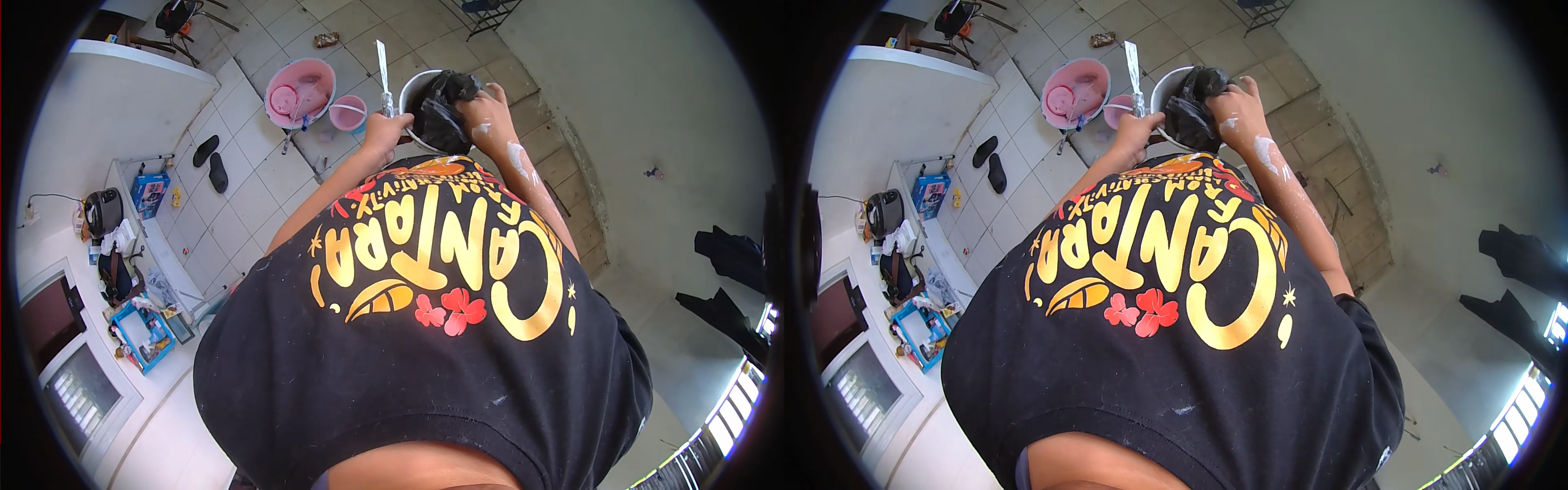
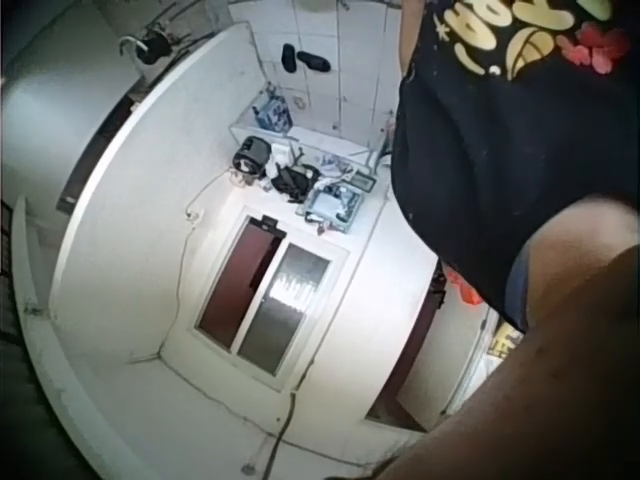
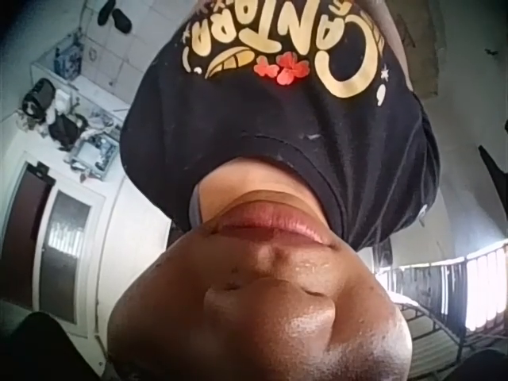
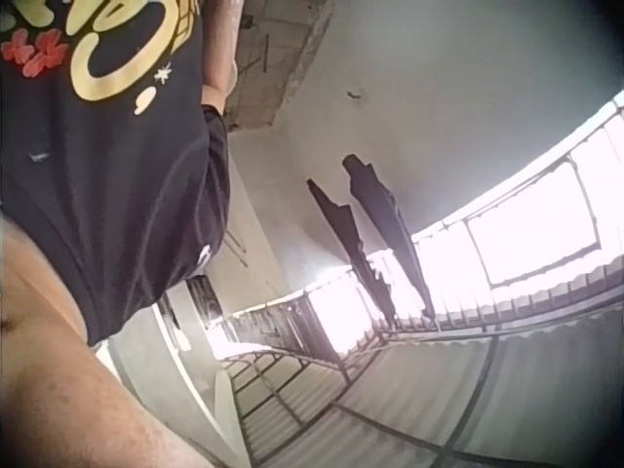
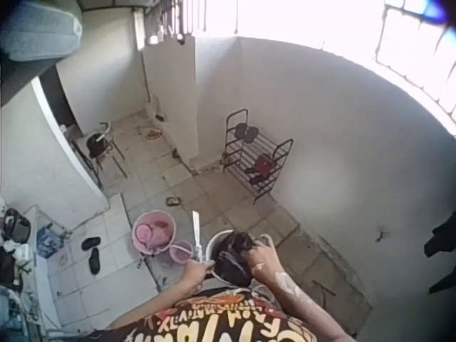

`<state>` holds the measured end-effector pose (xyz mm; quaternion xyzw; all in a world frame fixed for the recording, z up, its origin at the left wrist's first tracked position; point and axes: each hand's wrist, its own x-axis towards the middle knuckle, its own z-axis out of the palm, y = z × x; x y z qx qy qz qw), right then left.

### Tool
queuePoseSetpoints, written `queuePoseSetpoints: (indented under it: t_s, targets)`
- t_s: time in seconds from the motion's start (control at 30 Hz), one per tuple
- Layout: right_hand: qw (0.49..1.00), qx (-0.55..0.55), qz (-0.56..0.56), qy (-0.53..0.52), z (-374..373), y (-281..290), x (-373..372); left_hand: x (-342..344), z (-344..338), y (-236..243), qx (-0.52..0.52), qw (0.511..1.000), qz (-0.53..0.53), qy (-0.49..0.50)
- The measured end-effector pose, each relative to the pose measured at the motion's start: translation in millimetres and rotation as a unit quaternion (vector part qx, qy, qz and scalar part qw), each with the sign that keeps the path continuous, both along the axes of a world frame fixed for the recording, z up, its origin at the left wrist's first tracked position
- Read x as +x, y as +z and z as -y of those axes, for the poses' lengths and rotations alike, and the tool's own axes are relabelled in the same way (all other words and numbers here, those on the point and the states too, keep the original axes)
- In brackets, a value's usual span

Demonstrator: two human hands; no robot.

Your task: Apply plaster or putty to patch holes in a wall using a spatula.

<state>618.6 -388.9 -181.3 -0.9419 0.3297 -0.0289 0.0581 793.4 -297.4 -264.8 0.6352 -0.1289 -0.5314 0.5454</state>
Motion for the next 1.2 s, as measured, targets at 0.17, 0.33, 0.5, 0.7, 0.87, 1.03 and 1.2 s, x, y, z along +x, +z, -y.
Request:
queuePoseSetpoints:
  t_s: [0.17,0.33,0.5,0.7,0.87,1.03,1.2]
  targets:
    - [0.988,0.008,0.152,0.004,5.1,37.1,-4.3,5.0,2.2,-10.4,-0.006,1.000,-0.017,0.002]
    - [0.935,0.117,0.335,-0.018,2.8,73.6,-5.3,7.5,4.1,-5.9,-0.002,1.000,-0.003,-0.017]
    - [0.888,0.119,0.445,-0.014,16.1,104.3,-8.2,5.5,5.4,-5.5,0.002,1.000,-0.016,-0.004]
    - [0.756,0.316,0.573,-0.021,24.2,113.9,-24.3,4.7,8.1,-9.6,0.009,0.999,-0.034,-0.003]
    - [0.582,0.431,0.689,-0.002,21.3,123.7,-37.6,8.5,6.9,-19.7,0.015,1.000,-0.024,0.001]
    - [0.616,0.317,0.714,-0.101,15.3,122.4,-55.0,8.5,9.1,-20.3,0.009,1.000,-0.011,0.009]
    - [0.725,0.254,0.602,-0.218,-8.2,80.9,-60.3,17.7,7.8,-19.8,0.015,0.999,-0.044,-0.009]
